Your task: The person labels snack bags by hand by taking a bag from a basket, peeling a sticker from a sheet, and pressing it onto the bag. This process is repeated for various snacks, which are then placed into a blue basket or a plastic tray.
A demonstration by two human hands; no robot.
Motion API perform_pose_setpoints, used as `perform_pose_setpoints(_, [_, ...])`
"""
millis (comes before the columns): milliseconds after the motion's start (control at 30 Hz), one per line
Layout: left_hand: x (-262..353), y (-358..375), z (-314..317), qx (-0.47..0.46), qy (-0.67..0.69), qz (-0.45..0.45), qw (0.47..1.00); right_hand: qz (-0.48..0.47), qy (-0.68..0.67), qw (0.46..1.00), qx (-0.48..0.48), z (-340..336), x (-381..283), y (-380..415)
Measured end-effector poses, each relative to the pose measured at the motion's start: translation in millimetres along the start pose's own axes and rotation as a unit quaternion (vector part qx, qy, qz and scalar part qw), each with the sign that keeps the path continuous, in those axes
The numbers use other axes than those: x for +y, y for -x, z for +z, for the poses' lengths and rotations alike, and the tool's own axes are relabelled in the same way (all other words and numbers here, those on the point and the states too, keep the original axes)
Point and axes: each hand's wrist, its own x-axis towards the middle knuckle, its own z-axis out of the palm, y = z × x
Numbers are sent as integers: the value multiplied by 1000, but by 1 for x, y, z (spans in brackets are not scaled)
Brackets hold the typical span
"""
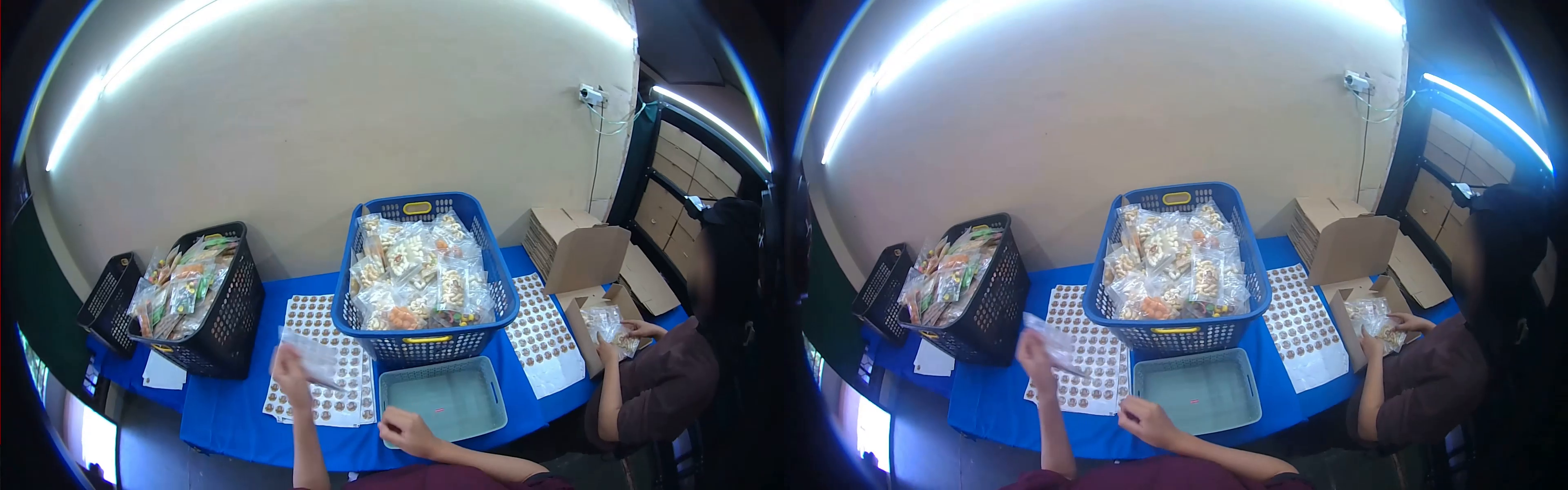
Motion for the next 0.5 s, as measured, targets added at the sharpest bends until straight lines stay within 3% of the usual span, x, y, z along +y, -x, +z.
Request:
perform_pose_setpoints(67, [13, -24, -7, 176, 101, -19, 979, -2, -29, 999, -35, 12, 13, 15])
perform_pose_setpoints(133, [17, -30, -30, -2, 293, -15, 956, 62, -71, 993, -65, 11, 32, 21])
perform_pose_setpoints(167, [0, -36, -40, -162, 464, -11, 871, 95, -92, 988, -78, 8, 40, 20])
perform_pose_setpoints(267, [3, -15, -16, -247, 615, -139, 736, 205, -204, 953, -93, -3, 42, 9])
perform_pose_setpoints(333, [1, 10, 11, -222, 689, -248, 643, 248, -348, 901, -74, -11, 26, -5])
perform_pose_setpoints(400, [-13, 32, 40, -271, 737, -349, 511, 232, -414, 868, -143, -17, 27, -3])
perform_pose_setpoints(467, [-21, 55, 62, -339, 738, -391, 435, 215, -427, 856, -198, -19, 33, 7])
perform_pose_setpoints(500, [-23, 60, 67, -364, 703, -409, 455, 232, -403, 862, -201, -23, 25, 11])
